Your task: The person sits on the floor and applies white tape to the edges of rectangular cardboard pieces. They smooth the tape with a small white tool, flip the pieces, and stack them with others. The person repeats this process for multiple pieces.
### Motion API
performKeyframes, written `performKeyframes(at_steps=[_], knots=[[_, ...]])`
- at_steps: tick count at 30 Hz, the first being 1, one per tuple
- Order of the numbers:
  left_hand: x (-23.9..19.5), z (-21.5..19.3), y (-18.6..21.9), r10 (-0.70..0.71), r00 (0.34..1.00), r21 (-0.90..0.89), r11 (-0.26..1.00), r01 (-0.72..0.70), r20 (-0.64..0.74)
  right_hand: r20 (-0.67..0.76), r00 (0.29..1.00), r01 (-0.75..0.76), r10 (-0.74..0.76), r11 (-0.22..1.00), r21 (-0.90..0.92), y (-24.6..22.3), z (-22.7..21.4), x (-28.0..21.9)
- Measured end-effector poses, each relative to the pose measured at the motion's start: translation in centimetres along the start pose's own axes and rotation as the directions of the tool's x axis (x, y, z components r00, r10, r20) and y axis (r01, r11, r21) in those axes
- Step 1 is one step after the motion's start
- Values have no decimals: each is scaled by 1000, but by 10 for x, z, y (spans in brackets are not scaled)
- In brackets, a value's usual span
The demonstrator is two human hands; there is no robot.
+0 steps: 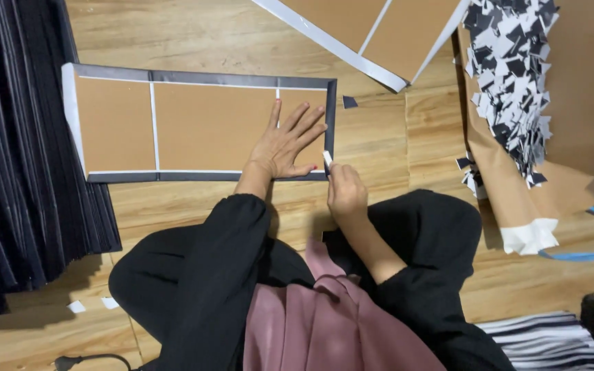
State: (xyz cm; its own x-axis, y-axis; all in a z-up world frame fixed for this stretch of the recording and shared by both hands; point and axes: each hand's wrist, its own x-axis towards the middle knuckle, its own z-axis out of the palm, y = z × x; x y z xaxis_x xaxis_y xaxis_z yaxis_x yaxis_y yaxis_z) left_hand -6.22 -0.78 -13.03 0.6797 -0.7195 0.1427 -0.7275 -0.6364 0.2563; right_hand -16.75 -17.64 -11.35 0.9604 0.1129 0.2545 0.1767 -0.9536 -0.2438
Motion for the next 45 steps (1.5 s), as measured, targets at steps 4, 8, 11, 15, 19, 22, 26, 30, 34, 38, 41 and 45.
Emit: performKeyframes(at_steps=[4, 8, 11, 15, 19, 22, 26, 30, 34, 38, 41, 45], knots=[[-1, -5, 3, -15, 999, 5, 1000, 14, 36, -67, 989, 122, -130, 986, -112, -20, -24, -7], [-1, -7, 1, -9, 999, 43, 999, 7, 44, -108, 981, 158, -158, 987, -13, 6, -2, -20], [1, -6, -1, -7, 999, 62, 998, 4, 50, 330, 921, -324, 208, 879, 351, 19, -16, 22], [0, -2, -1, -9, 998, 41, 999, 6, 64, 165, 972, -221, 169, 896, 386, 17, -29, 123], [-2, -2, -1, -27, 997, 35, 999, 24, 74, 71, 997, -16, 0, 975, 222, 36, 26, 136], [3, -18, -2, -82, 994, 12, 997, 82, 72, 40, 994, 95, -100, 988, 121, 12, 4, 112], [-2, -16, 3, -85, 996, -27, 996, 85, 17, 135, 989, 54, -64, 995, 79, 0, -4, 37], [2, -13, -3, -80, 997, -15, 997, 80, 19, 293, 955, -140, 43, 937, 320, 16, -4, 55], [0, -19, 2, -94, 995, -17, 995, 95, 36, 140, 990, -64, 30, 967, 248, 49, 14, 137], [-1, -17, 0, -95, 994, -32, 995, 96, 48, 166, 986, -42, 1, 969, 245, 32, 14, 101], [1, -20, -1, -82, 993, -17, 996, 83, 82, 321, 946, -20, -52, 976, 215, 10, -12, 42], [4, -25, 2, 32, 989, 49, 998, -40, 146, 152, 981, 122, -121, 993, 1, 9, -17, -18]])
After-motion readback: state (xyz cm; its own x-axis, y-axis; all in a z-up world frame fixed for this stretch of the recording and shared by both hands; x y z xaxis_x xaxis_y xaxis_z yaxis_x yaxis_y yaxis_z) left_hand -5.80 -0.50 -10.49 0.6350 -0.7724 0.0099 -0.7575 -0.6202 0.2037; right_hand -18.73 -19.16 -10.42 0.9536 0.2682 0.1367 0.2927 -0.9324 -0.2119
